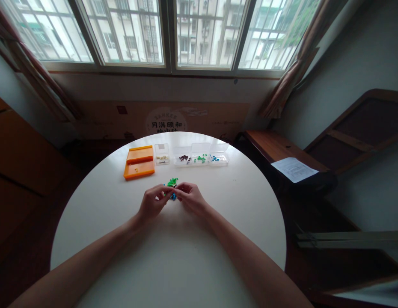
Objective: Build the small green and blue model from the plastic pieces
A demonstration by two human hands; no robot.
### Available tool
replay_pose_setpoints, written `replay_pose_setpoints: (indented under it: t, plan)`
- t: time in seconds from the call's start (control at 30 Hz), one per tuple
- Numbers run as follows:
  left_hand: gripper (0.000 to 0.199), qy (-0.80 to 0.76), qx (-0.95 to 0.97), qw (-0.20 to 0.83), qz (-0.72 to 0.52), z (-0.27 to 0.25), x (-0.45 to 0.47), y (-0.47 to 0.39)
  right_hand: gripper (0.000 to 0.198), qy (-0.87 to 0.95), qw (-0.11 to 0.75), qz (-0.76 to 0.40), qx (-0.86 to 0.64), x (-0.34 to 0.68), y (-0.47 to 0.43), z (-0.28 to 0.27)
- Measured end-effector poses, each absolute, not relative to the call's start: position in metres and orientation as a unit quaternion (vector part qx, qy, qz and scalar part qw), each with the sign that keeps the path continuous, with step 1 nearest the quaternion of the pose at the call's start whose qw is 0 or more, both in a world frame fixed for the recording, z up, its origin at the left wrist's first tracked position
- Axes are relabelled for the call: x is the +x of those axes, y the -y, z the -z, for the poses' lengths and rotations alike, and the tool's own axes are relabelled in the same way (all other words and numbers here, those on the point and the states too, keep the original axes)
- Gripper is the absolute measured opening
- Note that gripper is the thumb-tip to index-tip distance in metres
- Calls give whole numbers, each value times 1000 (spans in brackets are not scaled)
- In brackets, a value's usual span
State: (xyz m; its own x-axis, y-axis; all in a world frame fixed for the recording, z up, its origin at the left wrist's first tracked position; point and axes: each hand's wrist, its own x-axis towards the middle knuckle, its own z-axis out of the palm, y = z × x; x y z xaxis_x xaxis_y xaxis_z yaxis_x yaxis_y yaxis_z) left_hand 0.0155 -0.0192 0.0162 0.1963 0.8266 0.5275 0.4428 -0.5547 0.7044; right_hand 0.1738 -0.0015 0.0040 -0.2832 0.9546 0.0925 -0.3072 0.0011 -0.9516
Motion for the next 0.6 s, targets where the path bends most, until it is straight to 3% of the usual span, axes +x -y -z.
replay_pose_setpoints:
  t: [0.6]
  plan:
    - [13,-415,749,228,-463,-16,15,20,30,489,491,-650,-311,175,1,-6]
